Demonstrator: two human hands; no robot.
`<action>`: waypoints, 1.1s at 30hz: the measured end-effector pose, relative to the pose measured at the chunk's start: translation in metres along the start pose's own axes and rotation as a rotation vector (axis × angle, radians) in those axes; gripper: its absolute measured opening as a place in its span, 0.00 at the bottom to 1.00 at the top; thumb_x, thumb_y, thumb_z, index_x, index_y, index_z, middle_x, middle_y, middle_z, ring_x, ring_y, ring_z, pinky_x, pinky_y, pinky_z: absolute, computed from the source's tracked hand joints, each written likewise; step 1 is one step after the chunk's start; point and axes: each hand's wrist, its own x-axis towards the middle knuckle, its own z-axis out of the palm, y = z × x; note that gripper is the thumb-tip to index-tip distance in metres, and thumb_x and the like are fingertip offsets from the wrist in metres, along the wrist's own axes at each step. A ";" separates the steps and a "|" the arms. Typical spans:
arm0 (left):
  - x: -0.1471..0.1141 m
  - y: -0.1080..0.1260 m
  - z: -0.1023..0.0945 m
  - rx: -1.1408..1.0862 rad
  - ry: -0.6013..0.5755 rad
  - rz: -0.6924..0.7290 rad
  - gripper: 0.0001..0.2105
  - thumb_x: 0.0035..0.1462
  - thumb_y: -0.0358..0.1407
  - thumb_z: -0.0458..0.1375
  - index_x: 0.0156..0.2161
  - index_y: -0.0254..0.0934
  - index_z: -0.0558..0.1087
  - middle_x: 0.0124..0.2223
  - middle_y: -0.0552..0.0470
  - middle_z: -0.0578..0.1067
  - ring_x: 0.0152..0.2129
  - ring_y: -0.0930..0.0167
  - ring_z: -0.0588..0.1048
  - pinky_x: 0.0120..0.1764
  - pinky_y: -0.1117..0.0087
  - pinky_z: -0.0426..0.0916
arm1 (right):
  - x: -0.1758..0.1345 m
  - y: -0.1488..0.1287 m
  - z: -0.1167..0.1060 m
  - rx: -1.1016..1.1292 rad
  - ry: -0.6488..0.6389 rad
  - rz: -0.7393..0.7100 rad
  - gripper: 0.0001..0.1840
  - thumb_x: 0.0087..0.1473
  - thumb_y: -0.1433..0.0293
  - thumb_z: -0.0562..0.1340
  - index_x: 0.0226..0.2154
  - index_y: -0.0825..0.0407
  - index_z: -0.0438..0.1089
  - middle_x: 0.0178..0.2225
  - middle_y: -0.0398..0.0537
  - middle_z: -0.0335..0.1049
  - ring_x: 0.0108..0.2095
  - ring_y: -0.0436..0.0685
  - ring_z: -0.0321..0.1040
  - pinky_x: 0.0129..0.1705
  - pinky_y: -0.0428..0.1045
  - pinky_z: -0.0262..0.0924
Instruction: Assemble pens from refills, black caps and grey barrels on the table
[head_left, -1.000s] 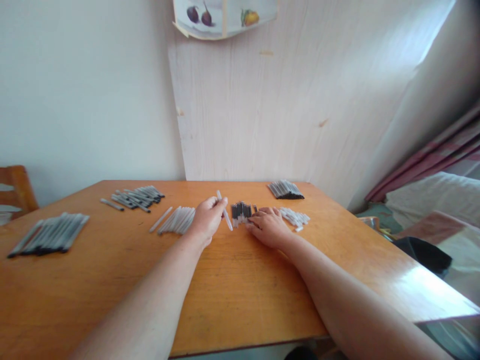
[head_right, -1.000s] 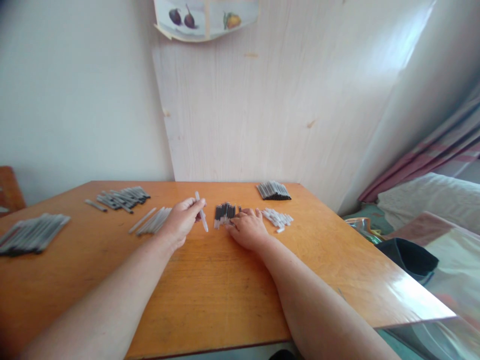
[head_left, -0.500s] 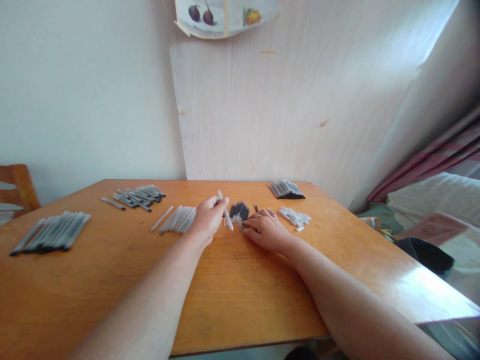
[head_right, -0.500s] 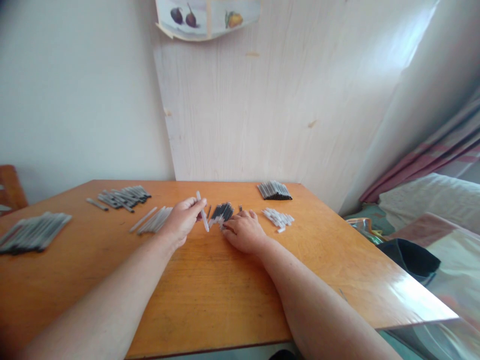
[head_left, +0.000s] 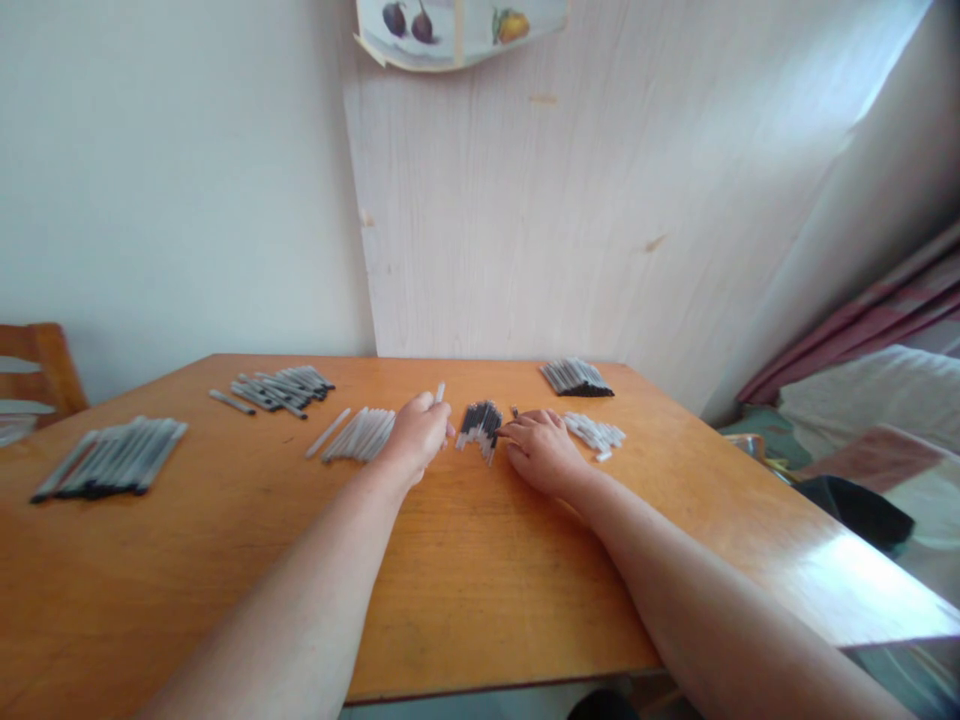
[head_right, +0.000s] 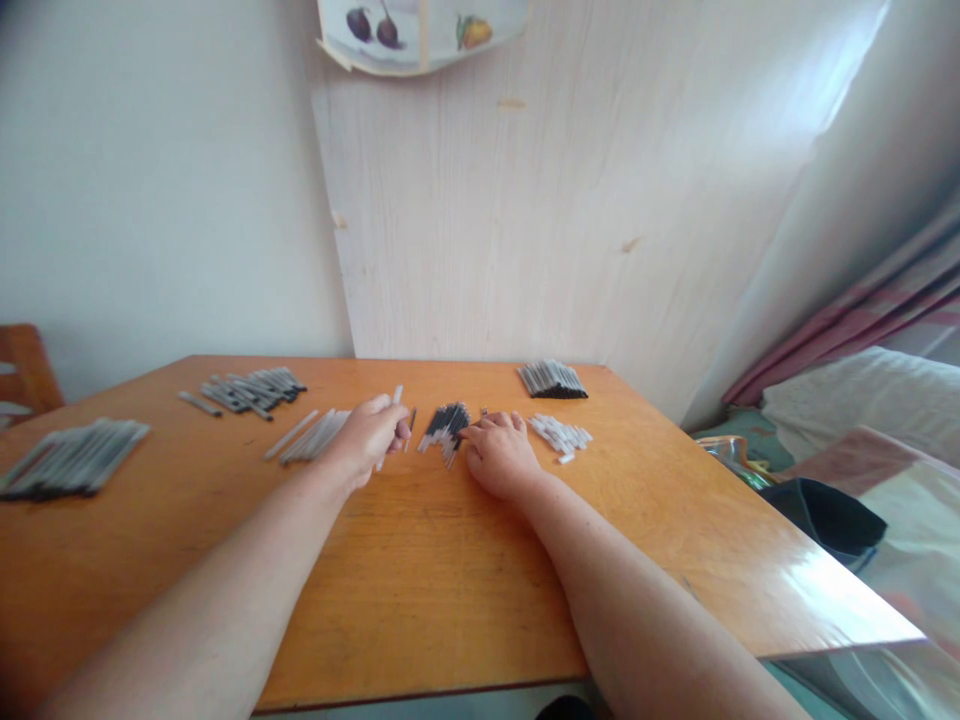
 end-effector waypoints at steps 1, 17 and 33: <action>0.001 0.000 -0.003 0.112 0.025 0.027 0.07 0.50 0.38 0.51 0.24 0.40 0.64 0.20 0.53 0.69 0.18 0.70 0.67 0.25 0.70 0.57 | 0.000 0.000 0.000 -0.003 0.005 0.012 0.19 0.56 0.68 0.54 0.49 0.46 0.72 0.45 0.50 0.73 0.51 0.62 0.58 0.54 0.58 0.44; -0.006 -0.012 -0.005 1.082 -0.097 0.146 0.16 0.53 0.47 0.52 0.36 0.37 0.75 0.38 0.34 0.78 0.38 0.53 0.76 0.36 0.60 0.63 | -0.001 0.001 -0.001 -0.007 0.034 0.087 0.19 0.57 0.65 0.54 0.48 0.47 0.73 0.42 0.53 0.72 0.49 0.62 0.59 0.52 0.57 0.47; -0.006 -0.004 -0.004 1.194 -0.169 0.105 0.15 0.54 0.38 0.51 0.40 0.35 0.77 0.41 0.36 0.78 0.41 0.56 0.75 0.41 0.60 0.65 | -0.001 0.001 -0.004 0.022 0.013 0.090 0.19 0.58 0.64 0.54 0.48 0.48 0.72 0.44 0.53 0.72 0.49 0.63 0.60 0.50 0.55 0.51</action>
